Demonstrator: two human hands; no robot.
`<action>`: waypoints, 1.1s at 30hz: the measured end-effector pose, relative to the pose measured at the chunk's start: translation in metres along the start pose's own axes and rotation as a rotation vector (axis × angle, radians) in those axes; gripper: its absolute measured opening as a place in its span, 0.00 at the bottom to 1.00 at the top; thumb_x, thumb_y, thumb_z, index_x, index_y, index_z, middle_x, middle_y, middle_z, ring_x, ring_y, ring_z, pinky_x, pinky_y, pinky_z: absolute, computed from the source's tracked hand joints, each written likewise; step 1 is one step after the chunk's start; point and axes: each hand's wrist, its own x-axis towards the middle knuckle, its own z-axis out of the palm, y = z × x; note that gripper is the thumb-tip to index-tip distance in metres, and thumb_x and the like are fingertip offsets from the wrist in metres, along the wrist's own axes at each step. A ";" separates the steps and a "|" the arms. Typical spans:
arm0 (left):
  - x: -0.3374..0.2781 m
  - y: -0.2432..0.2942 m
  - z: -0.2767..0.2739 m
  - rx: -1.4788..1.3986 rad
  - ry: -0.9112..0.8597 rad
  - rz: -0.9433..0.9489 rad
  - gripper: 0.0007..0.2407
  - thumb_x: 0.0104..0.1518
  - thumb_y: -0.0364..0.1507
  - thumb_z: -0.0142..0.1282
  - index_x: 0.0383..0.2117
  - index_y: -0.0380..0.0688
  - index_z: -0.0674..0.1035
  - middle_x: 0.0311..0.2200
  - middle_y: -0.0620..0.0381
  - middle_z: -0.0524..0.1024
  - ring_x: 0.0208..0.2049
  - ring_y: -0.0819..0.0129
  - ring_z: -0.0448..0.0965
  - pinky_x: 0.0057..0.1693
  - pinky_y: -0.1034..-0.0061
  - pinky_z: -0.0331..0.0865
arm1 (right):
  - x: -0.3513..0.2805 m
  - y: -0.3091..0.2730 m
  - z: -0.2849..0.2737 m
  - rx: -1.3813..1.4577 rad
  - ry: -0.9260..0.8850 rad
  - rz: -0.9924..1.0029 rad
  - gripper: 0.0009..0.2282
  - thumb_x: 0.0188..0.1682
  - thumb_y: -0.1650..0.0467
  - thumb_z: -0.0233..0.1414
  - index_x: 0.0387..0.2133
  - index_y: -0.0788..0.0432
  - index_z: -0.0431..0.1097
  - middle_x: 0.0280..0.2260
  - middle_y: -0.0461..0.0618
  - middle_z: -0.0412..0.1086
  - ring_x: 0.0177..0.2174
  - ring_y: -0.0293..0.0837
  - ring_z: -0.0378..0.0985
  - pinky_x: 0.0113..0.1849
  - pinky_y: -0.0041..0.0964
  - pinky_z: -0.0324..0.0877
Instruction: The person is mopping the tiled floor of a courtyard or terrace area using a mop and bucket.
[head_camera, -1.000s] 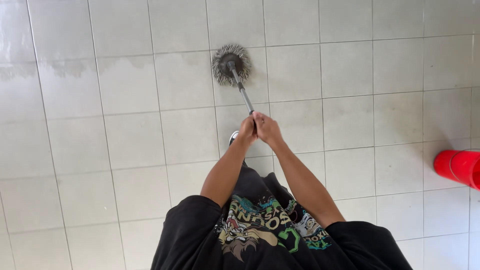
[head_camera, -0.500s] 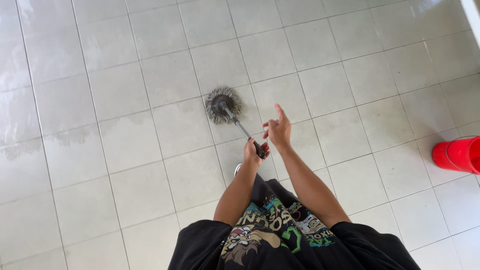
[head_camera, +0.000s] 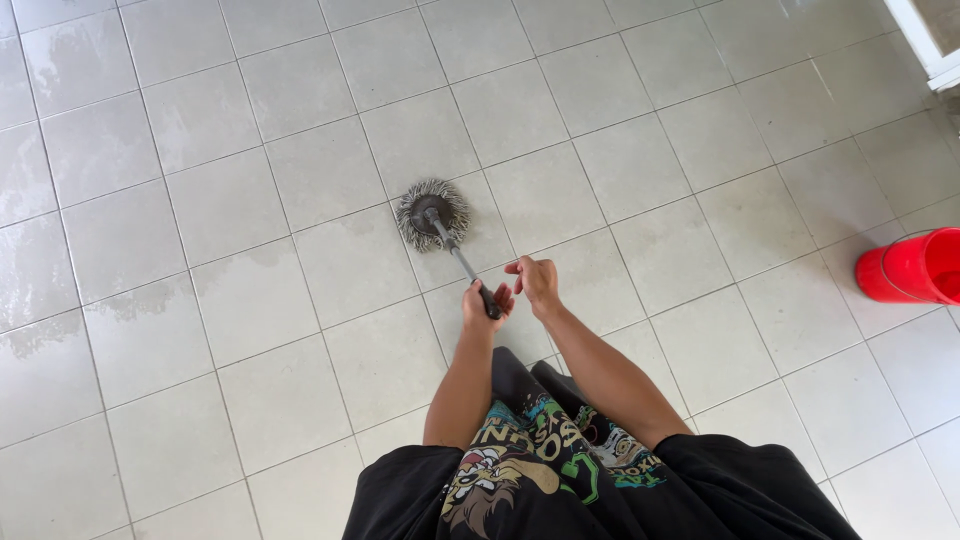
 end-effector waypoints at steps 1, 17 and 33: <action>-0.003 -0.008 -0.009 -0.025 0.004 0.013 0.16 0.64 0.46 0.41 0.40 0.49 0.57 0.37 0.53 0.78 0.34 0.55 0.83 0.52 0.53 0.68 | -0.007 0.007 -0.005 -0.012 0.004 0.002 0.15 0.40 0.63 0.45 0.21 0.54 0.81 0.07 0.47 0.64 0.17 0.39 0.62 0.24 0.31 0.55; -0.064 -0.163 -0.057 0.049 0.149 0.010 0.18 0.63 0.51 0.43 0.40 0.52 0.60 0.36 0.54 0.76 0.36 0.57 0.79 0.55 0.50 0.62 | -0.078 0.166 -0.071 -0.024 -0.030 0.070 0.12 0.35 0.79 0.37 0.13 0.58 0.69 0.15 0.54 0.66 0.20 0.48 0.65 0.24 0.34 0.58; -0.021 -0.024 -0.008 0.504 0.344 0.214 0.32 0.59 0.50 0.51 0.59 0.32 0.71 0.59 0.39 0.69 0.62 0.48 0.68 0.61 0.56 0.65 | 0.006 0.090 0.055 -0.063 -0.115 0.094 0.11 0.37 0.78 0.37 0.16 0.57 0.68 0.16 0.54 0.65 0.20 0.47 0.65 0.24 0.33 0.59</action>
